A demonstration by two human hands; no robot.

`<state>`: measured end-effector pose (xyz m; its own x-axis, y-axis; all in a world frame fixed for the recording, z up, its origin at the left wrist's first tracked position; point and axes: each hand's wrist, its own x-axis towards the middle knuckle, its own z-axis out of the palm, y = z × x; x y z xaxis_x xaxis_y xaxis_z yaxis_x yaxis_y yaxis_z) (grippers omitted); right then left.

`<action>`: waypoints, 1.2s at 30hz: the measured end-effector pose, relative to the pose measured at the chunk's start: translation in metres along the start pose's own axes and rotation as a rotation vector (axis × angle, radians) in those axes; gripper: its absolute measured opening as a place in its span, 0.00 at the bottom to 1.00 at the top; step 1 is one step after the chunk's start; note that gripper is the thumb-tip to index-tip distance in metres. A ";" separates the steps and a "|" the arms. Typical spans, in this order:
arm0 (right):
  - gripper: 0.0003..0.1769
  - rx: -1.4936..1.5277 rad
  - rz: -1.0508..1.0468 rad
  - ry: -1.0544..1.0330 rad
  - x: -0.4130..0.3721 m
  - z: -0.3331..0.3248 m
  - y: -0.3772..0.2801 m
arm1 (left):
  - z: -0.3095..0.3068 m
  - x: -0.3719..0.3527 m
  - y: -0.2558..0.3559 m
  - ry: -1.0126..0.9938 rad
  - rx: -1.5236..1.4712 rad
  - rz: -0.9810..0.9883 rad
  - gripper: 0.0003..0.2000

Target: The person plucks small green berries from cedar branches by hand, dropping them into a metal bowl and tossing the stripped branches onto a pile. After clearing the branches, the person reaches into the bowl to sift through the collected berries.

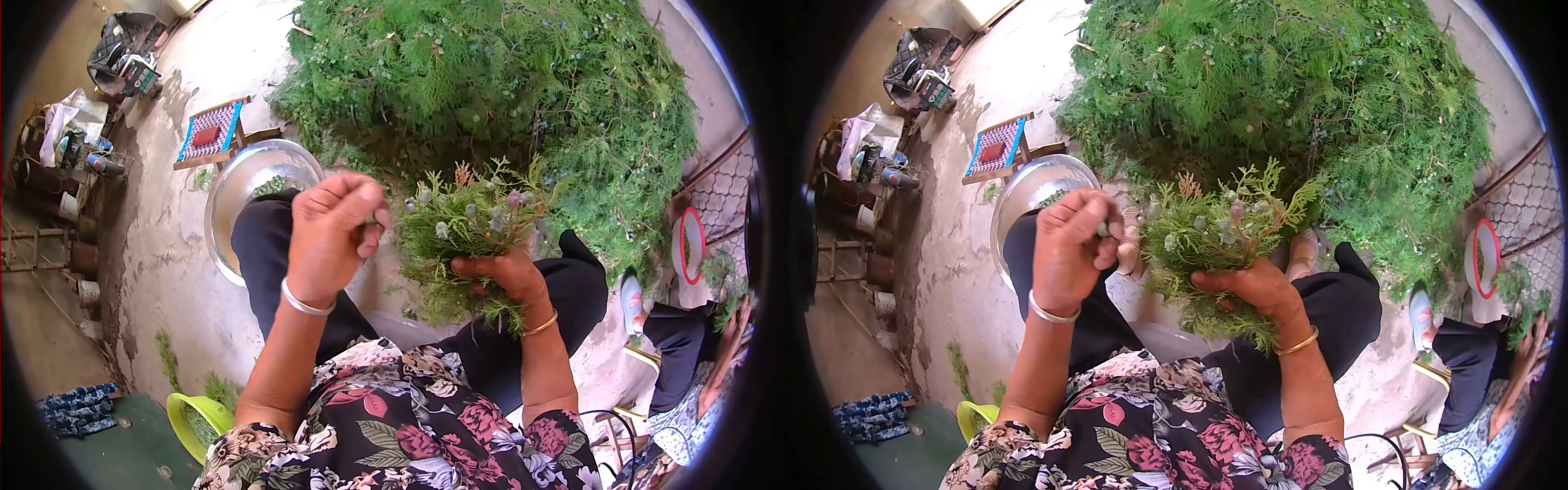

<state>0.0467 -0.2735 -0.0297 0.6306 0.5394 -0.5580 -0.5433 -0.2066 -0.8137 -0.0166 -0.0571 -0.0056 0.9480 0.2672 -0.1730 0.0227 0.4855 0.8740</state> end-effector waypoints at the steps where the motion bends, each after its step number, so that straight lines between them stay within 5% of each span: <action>1: 0.14 -0.002 0.002 0.002 0.001 -0.001 0.001 | 0.008 -0.001 -0.005 0.030 0.092 0.018 0.07; 9: 0.21 -0.206 -0.069 -0.031 0.007 -0.007 0.008 | 0.027 0.004 -0.005 -0.052 0.494 0.070 0.12; 15: 0.19 -0.024 0.025 -0.014 -0.003 -0.001 -0.002 | 0.030 0.002 -0.009 0.162 0.310 0.095 0.08; 18: 0.18 -0.120 -0.021 -0.002 0.000 -0.005 0.005 | 0.016 0.014 0.005 0.402 0.347 0.352 0.06; 21: 0.17 -0.067 -0.005 -0.036 0.003 -0.009 0.008 | -0.002 0.018 0.030 0.352 0.218 0.334 0.09; 24: 0.17 -0.090 0.002 -0.040 0.005 -0.006 0.009 | 0.000 0.012 0.029 0.160 -0.186 0.071 0.09; 28: 0.17 -0.102 -0.002 -0.033 0.006 -0.005 0.010 | 0.015 -0.001 0.005 0.053 0.215 0.138 0.02; 31: 0.19 -0.093 0.025 -0.056 0.008 -0.006 0.013 | 0.027 -0.002 0.000 0.020 0.767 0.414 0.08; 33: 0.22 -0.220 -0.228 -0.121 0.016 -0.010 0.024 | 0.025 0.003 0.002 -0.040 0.930 0.385 0.07; 36: 0.24 -0.256 -0.186 -0.128 0.013 -0.011 0.019 | 0.022 0.004 0.002 -0.142 1.029 0.300 0.06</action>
<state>0.0507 -0.2791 -0.0540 0.6225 0.6818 -0.3843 -0.2581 -0.2847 -0.9232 -0.0061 -0.0735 0.0055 0.9859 0.1276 0.1079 -0.0235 -0.5335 0.8455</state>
